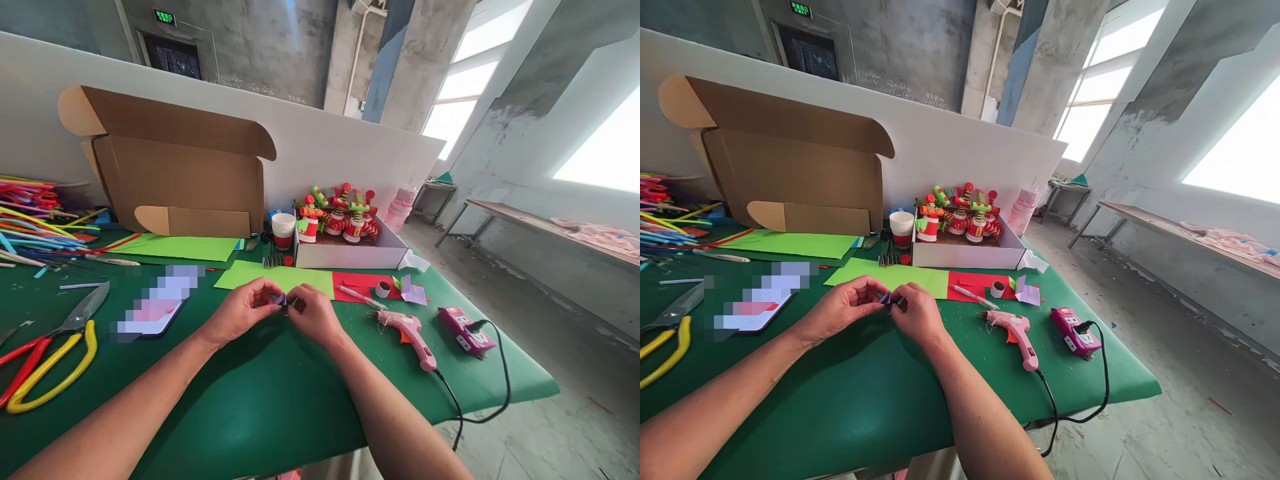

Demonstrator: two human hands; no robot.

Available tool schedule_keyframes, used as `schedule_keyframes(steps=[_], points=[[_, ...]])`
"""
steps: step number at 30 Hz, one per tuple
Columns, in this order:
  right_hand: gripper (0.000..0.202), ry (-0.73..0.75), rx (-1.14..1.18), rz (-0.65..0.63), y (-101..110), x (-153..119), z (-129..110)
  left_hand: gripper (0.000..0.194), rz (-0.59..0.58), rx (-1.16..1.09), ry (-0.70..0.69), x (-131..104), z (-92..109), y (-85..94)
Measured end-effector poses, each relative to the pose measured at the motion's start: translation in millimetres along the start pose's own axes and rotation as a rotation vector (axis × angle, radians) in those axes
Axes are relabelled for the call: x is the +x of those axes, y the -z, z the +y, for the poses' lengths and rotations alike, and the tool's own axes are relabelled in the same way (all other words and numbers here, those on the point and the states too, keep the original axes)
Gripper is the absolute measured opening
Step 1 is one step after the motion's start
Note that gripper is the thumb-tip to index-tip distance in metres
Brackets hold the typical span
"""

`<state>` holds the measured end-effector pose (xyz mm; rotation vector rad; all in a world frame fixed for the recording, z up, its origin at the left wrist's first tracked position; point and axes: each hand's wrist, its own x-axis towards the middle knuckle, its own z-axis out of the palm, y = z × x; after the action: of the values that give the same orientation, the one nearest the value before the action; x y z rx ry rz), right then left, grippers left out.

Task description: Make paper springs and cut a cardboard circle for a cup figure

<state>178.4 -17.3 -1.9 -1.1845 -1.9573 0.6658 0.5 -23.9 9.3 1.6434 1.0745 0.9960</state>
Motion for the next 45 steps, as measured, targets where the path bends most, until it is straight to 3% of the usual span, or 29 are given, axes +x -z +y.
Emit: schedule_keyframes(steps=[16,25,34,45], points=[[0.013,-0.014,-0.013,0.006,0.2,-0.1,-0.5,0.044,0.034,-0.063,0.055,0.2,0.6,-0.7],[0.013,-0.023,-0.024,0.013,-0.4,0.2,-0.3,0.038,0.048,-0.034,0.045,-0.6,1.4,-0.1],[0.013,-0.048,-0.005,0.025,-1.2,-0.1,-1.2,0.046,0.110,-0.005,0.019,0.7,-4.4,-5.5],[0.010,-0.034,0.091,0.042,0.5,1.2,-1.9,0.032,0.226,0.057,-0.094,2.9,-8.4,-10.1]])
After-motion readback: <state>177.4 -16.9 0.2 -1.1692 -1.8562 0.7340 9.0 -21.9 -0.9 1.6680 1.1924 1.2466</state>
